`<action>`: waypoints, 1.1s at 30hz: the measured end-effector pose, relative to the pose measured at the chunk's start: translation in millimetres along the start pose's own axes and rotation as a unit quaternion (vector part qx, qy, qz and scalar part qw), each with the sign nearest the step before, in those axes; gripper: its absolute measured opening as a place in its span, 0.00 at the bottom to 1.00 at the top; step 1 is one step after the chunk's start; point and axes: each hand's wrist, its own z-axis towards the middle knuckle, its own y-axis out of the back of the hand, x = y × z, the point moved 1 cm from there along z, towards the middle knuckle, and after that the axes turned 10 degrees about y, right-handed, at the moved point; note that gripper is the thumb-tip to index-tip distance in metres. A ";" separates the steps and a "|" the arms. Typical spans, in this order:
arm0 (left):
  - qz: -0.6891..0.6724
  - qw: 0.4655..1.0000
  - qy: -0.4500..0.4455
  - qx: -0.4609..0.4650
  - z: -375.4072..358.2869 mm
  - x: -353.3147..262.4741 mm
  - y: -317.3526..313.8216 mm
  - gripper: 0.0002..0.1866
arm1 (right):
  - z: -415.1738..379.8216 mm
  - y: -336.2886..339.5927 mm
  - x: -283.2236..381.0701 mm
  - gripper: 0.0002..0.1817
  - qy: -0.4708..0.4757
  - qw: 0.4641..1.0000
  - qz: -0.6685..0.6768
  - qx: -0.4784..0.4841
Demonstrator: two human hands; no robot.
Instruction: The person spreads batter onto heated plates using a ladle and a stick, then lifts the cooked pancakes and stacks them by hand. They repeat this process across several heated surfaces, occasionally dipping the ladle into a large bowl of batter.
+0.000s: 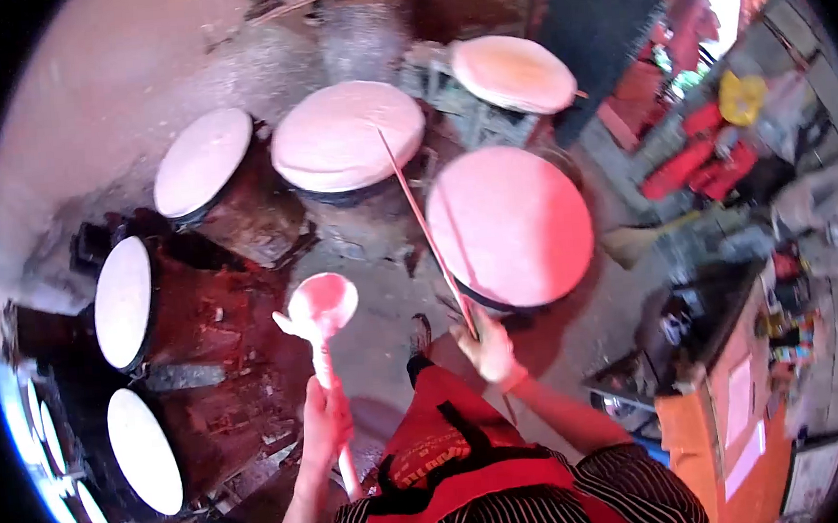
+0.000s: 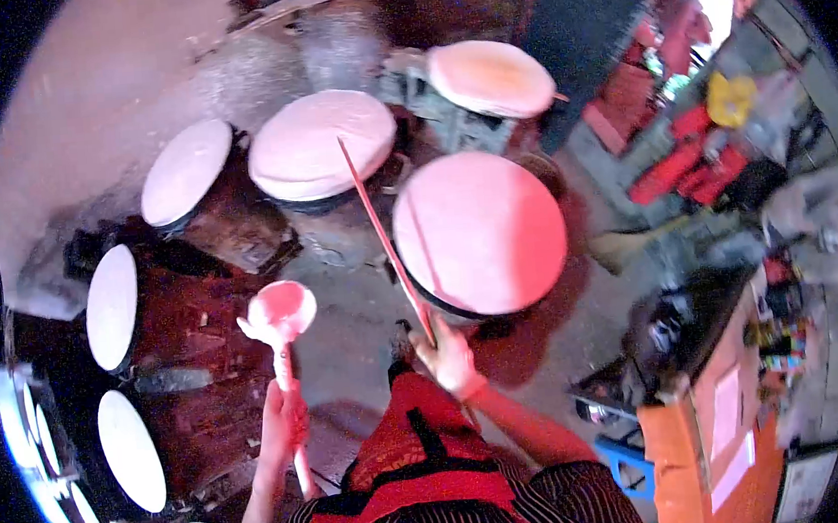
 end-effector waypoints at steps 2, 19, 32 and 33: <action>-0.118 0.987 0.070 0.089 19.1 -39.9 19.0 0.05 | 72.3 -29.9 3.6 0.17 -0.030 0.991 -0.002 0.130; -0.433 0.884 0.124 0.128 99.2 -188.9 106.4 0.10 | 381.2 -153.5 -32.4 0.25 0.409 0.816 -0.330 0.241; -0.314 0.916 0.159 0.194 180.0 -353.7 120.3 0.11 | 632.1 129.7 14.1 0.14 -0.074 0.962 0.098 -0.244; -0.309 0.916 0.163 0.197 185.3 -364.0 115.9 0.11 | 631.0 149.1 -2.8 0.14 -0.095 0.940 0.154 -0.288</action>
